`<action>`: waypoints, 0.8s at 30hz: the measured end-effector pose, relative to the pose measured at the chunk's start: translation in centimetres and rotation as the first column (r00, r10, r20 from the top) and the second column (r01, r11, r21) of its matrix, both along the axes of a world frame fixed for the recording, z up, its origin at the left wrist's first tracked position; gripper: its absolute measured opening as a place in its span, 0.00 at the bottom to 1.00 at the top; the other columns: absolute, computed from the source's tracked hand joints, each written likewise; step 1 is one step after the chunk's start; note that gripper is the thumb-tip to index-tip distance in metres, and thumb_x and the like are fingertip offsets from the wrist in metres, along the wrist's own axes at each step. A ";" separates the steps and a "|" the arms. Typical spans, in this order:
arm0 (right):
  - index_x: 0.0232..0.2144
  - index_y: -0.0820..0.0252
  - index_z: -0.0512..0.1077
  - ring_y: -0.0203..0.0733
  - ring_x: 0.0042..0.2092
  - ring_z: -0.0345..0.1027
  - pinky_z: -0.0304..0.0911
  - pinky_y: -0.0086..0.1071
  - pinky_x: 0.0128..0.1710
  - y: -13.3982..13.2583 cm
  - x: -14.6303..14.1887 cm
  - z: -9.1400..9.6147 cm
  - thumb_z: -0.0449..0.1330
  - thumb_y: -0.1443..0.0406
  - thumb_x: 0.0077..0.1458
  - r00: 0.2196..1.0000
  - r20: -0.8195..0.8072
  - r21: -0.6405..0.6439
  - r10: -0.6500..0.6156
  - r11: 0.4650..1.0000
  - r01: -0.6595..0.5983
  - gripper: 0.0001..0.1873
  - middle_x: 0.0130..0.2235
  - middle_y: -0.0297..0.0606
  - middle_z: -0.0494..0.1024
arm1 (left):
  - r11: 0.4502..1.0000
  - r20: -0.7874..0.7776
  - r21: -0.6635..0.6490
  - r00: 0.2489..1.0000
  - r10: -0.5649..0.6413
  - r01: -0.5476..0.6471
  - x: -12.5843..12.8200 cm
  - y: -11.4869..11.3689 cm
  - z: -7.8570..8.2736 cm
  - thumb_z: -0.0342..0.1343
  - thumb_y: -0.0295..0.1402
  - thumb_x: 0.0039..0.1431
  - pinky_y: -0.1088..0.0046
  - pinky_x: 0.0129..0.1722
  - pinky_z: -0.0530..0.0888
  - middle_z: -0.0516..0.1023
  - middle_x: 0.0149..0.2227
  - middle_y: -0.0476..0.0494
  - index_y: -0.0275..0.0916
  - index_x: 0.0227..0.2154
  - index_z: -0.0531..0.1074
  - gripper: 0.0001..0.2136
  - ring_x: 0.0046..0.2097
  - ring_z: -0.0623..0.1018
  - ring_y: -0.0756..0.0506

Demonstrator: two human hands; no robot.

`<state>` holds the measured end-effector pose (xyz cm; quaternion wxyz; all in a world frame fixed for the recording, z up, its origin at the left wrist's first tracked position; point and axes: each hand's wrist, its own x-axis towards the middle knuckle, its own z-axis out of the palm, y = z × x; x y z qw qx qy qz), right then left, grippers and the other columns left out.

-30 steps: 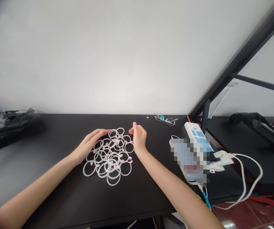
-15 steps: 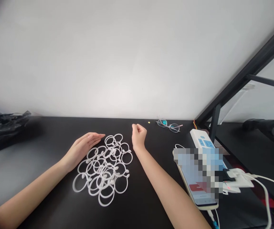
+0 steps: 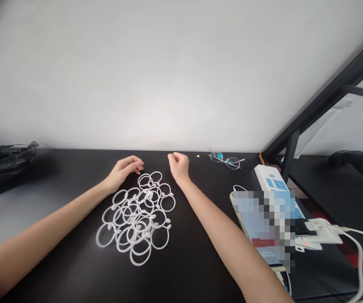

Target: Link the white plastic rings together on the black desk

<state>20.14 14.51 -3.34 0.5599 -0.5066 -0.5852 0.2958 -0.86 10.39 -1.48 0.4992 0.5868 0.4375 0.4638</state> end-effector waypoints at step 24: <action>0.15 0.57 0.47 0.30 0.22 0.42 0.42 0.30 0.24 0.3 -0.4 0.4 0.55 0.59 0.53 0.975 0.171 -0.047 0.139 0.990 -0.133 0.23 0.17 0.26 0.47 | 0.995 -0.193 0.078 0.978 0.076 -0.061 0.1 0.4 -0.5 0.56 0.43 0.59 0.75 0.21 0.52 0.54 0.15 0.57 0.39 0.18 0.56 0.21 0.19 0.55 0.55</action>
